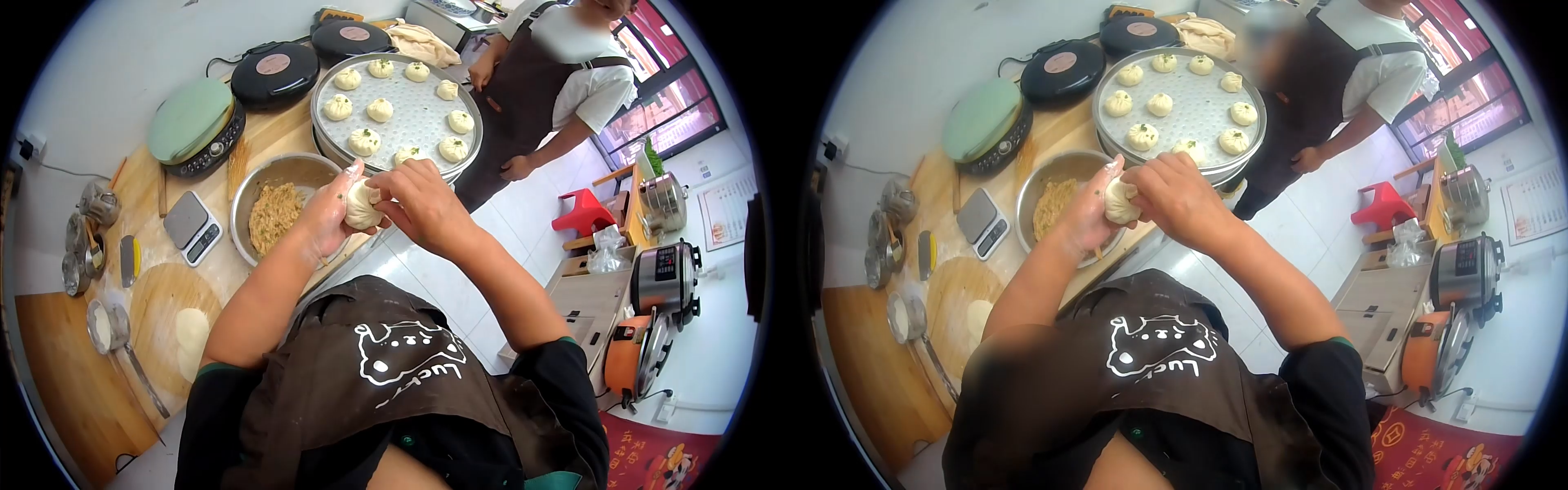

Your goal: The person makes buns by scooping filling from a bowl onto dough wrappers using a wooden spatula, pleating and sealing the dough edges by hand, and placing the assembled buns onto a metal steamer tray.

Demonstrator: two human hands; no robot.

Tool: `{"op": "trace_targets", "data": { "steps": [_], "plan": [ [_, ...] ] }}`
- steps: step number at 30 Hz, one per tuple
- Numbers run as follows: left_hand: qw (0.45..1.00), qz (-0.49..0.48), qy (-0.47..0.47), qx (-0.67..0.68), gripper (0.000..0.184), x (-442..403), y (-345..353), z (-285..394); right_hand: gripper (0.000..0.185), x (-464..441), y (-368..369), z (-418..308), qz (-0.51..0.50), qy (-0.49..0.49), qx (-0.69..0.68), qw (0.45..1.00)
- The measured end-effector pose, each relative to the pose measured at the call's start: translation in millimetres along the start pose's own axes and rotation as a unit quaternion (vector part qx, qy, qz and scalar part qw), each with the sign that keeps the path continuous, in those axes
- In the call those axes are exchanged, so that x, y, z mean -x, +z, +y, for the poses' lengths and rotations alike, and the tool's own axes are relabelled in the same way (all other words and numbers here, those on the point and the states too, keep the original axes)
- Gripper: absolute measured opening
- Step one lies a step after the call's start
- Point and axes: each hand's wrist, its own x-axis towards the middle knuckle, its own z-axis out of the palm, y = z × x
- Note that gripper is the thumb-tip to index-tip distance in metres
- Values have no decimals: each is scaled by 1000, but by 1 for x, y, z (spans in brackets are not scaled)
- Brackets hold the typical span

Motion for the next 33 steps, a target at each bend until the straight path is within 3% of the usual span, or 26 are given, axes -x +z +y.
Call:
{"op": "trace_targets", "data": {
  "steps": [6,12,13,16,17,18,20,21,24,27,29,33],
  "plan": [
    [1000,-11,-7,-4,52,4,3,2,24,-1,0,-2,-2,-14,35,999],
    [995,16,-4,96,46,10,0,-7,21,1,15,-4,56,-2,40,998],
    [996,14,-2,86,50,10,-10,-11,33,6,17,-1,15,13,39,999],
    [994,-16,4,107,54,15,-24,-18,66,6,25,-19,22,104,-48,993],
    [995,-3,2,97,60,19,-27,-17,89,9,27,-19,-42,109,-63,991],
    [994,-18,6,108,62,24,-24,-17,86,12,37,-19,-22,81,-63,994],
    [990,-47,16,130,64,32,-20,-17,86,19,51,-19,-90,120,-83,985],
    [994,-27,11,106,68,34,-22,-17,76,18,57,-20,-70,126,-104,984],
    [994,-35,17,105,71,39,-14,-15,70,18,60,-5,-67,240,-240,938],
    [999,-3,-5,39,77,37,-25,-22,61,4,46,54,-21,344,-235,909],
    [1000,1,2,20,77,34,-27,-27,61,4,60,135,47,370,-251,893],
    [999,39,29,-3,77,29,-11,-34,66,-25,59,258,25,370,-101,923]
  ]
}}
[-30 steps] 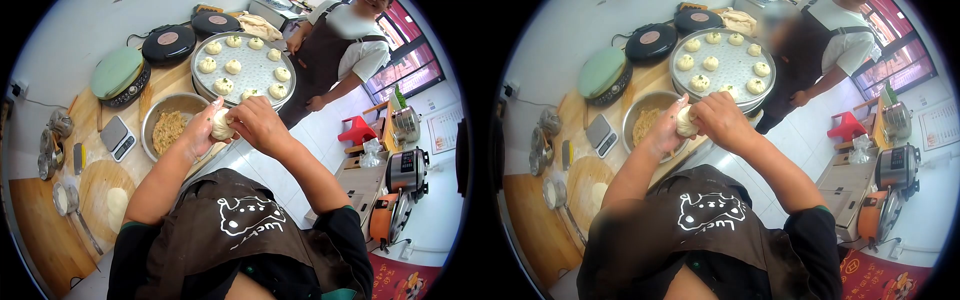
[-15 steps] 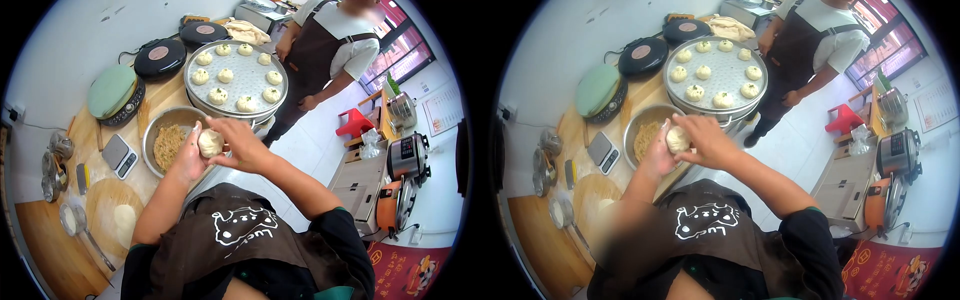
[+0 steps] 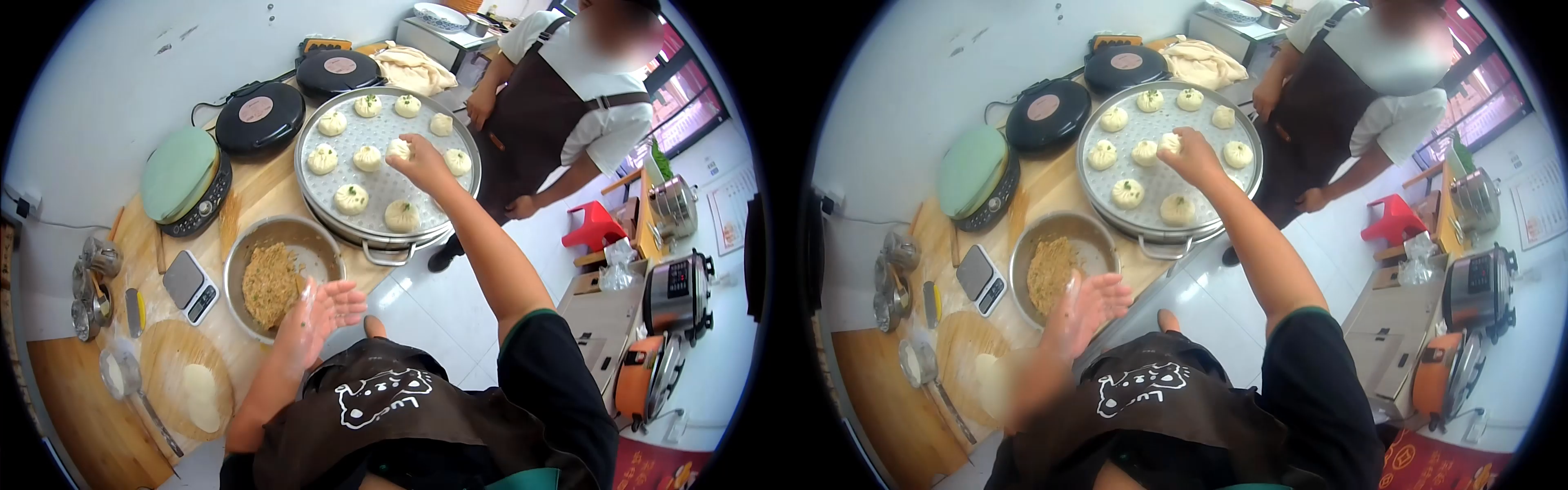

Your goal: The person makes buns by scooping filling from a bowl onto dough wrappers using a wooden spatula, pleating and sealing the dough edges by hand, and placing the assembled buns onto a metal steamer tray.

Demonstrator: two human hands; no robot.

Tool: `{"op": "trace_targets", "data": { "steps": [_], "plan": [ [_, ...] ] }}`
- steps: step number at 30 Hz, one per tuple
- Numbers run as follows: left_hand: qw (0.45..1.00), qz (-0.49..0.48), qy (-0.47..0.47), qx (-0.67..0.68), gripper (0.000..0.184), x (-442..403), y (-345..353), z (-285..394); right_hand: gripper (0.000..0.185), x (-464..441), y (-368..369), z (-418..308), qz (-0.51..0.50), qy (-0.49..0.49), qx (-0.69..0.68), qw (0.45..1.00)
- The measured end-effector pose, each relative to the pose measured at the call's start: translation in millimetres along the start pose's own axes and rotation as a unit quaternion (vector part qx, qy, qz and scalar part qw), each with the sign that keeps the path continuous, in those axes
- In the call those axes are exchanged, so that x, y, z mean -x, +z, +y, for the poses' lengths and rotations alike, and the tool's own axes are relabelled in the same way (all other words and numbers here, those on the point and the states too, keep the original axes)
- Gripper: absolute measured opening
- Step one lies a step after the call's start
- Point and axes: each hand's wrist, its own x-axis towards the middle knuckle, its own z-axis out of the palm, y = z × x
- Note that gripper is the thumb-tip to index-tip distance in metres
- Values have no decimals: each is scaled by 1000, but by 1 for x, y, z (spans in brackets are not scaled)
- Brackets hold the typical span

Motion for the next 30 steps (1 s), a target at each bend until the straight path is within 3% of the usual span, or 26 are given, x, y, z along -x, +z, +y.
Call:
{"op": "trace_targets", "data": {
  "steps": [4,7,10,13,20,26,30],
  "plan": [
    [997,63,32,-2,77,-7,19,-4,65,-73,16,43,11,-15,85,996],
    [994,101,39,11,76,-16,20,-6,65,-103,24,42,-112,40,231,966],
    [987,154,51,20,74,-19,21,0,58,-127,23,42,-82,61,207,973],
    [981,181,62,41,72,-22,15,0,52,-167,23,67,10,-85,122,989],
    [973,211,65,66,72,-40,11,1,47,-230,32,68,-98,-121,125,980],
    [965,244,48,83,67,-51,4,2,28,-247,29,67,-147,-234,253,927],
    [964,247,43,89,64,-57,1,3,17,-249,30,75,-114,-281,244,921]
  ]
}}
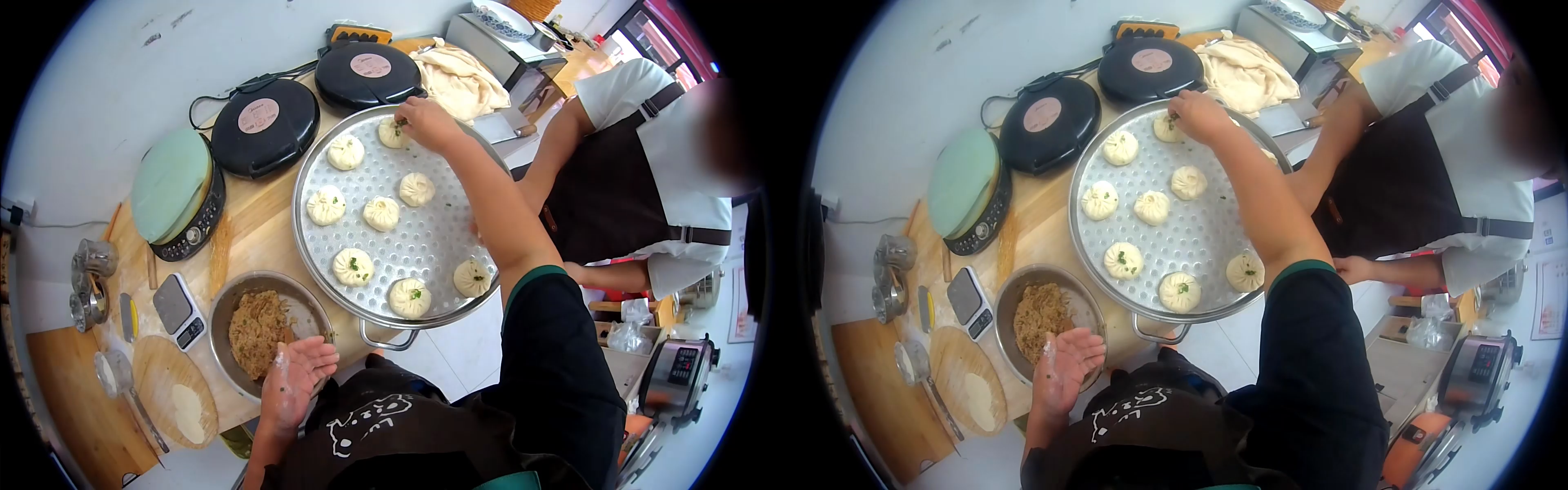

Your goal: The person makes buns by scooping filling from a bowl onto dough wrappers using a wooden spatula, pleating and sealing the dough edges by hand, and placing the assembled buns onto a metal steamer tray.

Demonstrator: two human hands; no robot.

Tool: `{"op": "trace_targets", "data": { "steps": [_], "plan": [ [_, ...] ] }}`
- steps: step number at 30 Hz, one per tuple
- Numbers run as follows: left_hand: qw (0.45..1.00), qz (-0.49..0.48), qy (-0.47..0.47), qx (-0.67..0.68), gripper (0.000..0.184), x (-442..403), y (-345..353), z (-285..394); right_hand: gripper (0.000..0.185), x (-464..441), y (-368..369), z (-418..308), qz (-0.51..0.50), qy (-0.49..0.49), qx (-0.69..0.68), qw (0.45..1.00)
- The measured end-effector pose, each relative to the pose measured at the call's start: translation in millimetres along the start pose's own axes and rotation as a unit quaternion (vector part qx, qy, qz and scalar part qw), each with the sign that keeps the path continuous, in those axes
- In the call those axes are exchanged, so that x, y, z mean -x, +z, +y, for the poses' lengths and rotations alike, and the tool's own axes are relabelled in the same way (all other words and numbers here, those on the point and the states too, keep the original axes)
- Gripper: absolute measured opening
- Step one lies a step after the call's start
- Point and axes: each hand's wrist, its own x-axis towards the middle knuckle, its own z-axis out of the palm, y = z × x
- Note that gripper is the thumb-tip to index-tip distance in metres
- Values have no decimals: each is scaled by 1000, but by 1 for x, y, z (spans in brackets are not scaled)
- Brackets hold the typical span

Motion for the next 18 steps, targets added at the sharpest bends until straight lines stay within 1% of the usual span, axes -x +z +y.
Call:
{"op": "trace_targets", "data": {
  "steps": [2,5,8,9,10,11,14,17,18],
  "plan": [
    [1000,2,-1,2,64,-3,-1,-2,14,1,0,2,16,-22,6,1000],
    [1000,3,-1,2,63,-5,-1,-3,13,1,3,3,27,-12,1,1000],
    [1000,8,-2,0,62,-5,0,-3,13,3,2,1,17,110,-130,985],
    [1000,10,-3,-1,62,-5,0,-3,13,3,5,6,25,161,-228,960],
    [1000,10,-3,1,62,-5,0,-3,13,1,11,12,33,211,-322,922],
    [1000,11,-3,2,62,-5,1,-4,12,2,16,19,40,257,-413,873],
    [1000,10,-2,6,61,-4,0,-6,14,11,15,22,28,234,-459,857],
    [1000,11,-6,10,61,-3,-1,-7,17,15,6,0,9,267,-409,872],
    [1000,12,-8,11,61,-2,-1,-7,18,15,4,-7,7,263,-376,888]
  ]
}}
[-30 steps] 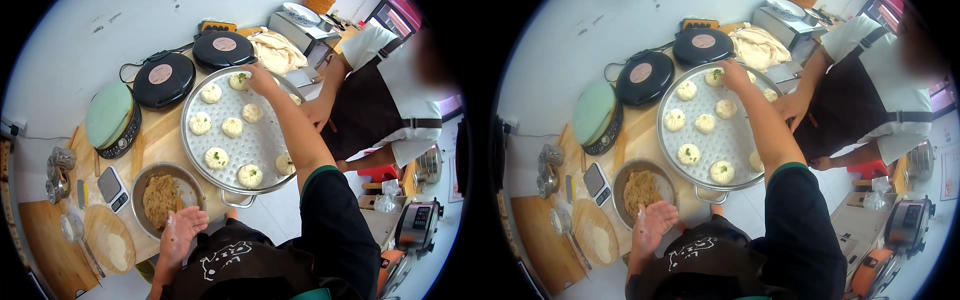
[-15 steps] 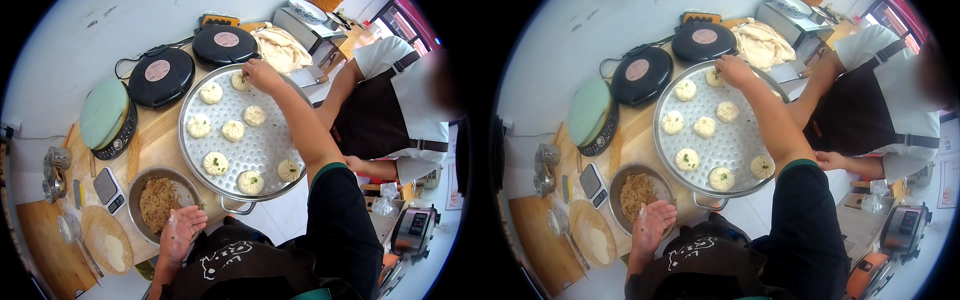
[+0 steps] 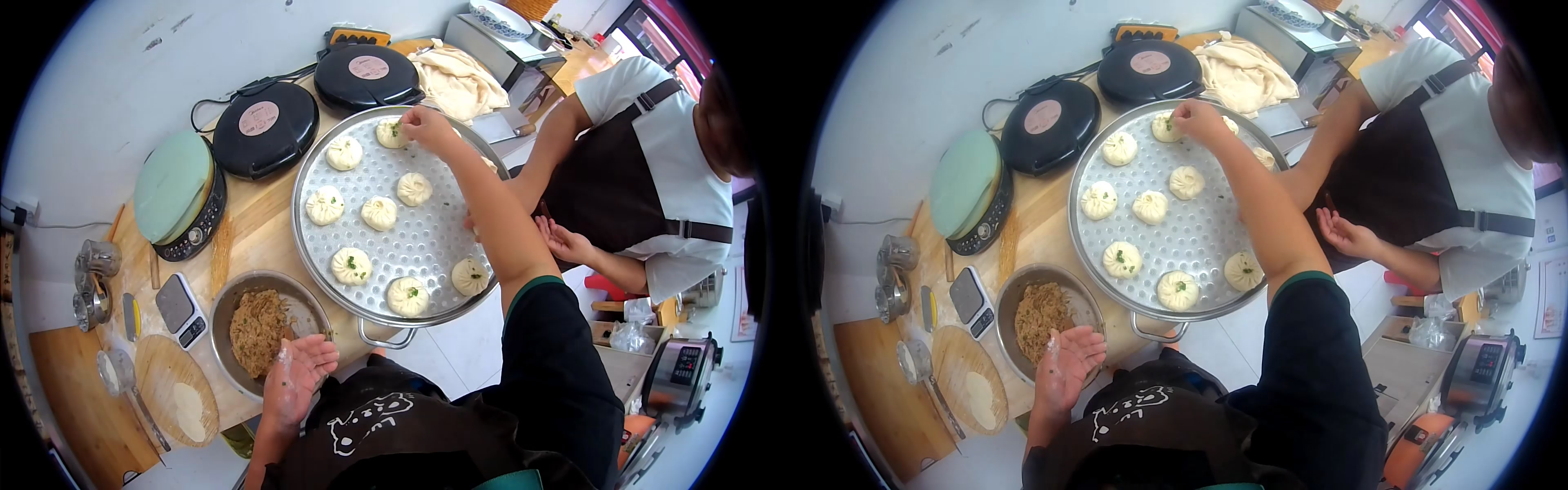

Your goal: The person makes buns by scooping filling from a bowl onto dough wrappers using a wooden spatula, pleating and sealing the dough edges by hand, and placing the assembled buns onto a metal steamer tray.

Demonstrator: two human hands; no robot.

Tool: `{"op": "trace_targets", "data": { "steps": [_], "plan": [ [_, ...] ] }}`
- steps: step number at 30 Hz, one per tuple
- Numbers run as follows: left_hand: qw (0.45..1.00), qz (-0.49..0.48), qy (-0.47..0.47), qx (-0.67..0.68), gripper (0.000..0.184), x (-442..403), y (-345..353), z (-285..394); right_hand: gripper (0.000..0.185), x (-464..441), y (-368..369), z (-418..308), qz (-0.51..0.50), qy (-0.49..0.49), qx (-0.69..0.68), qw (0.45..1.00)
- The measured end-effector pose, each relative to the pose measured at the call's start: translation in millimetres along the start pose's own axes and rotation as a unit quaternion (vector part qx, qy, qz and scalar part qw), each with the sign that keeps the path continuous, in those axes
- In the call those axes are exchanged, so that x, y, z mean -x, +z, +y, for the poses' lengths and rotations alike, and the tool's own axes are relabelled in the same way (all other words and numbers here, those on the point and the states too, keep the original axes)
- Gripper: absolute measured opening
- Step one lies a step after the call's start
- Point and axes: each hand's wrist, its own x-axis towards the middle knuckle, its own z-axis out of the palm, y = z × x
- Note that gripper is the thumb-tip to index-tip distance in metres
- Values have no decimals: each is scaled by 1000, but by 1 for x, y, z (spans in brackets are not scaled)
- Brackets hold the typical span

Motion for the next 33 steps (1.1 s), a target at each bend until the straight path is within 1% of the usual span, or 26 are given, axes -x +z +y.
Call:
{"op": "trace_targets", "data": {
  "steps": [5,8,11,12,13,14,15,16,17,20,23,26,29,31,32,33],
  "plan": [
    [1000,-1,-3,6,60,1,-1,-4,19,3,20,-6,18,-29,169,985],
    [1000,-1,-1,3,59,4,1,-5,21,-10,40,17,120,-117,329,929],
    [1000,-3,4,-4,58,9,1,-6,18,-7,39,14,136,-108,269,947],
    [1000,-4,6,-5,58,11,1,-6,17,-7,34,13,123,-65,157,978],
    [1000,-5,6,-3,58,12,-1,-6,16,-8,24,12,108,-21,43,993],
    [1000,-5,7,-1,58,14,-3,-7,15,-8,14,11,92,23,-71,993],
    [1000,-6,7,2,57,16,-5,-7,16,-1,-2,9,75,21,-178,981],
    [1000,-10,8,3,57,17,-7,-7,17,8,-21,4,57,18,-283,957],
    [1000,-15,10,5,57,19,-10,-8,18,16,-35,-7,39,14,-384,922],
    [999,-35,7,-13,57,25,-13,-7,24,70,-57,-69,110,3,-528,842],
    [997,-61,8,-38,56,31,-13,-4,28,124,-62,-114,114,-48,-578,807],
    [994,-93,9,-52,55,40,-19,0,28,185,-44,-161,125,-160,-555,807],
    [992,-115,15,-49,53,54,-30,4,28,245,4,-210,219,-260,-440,831],
    [992,-118,19,-44,51,65,-42,6,30,277,53,-227,244,-270,-269,892],
    [992,-118,21,-44,51,72,-51,5,24,289,88,-232,195,-271,-305,892],
    [992,-117,22,-44,51,78,-61,6,16,289,128,-218,175,-275,-245,913]
  ]
}}
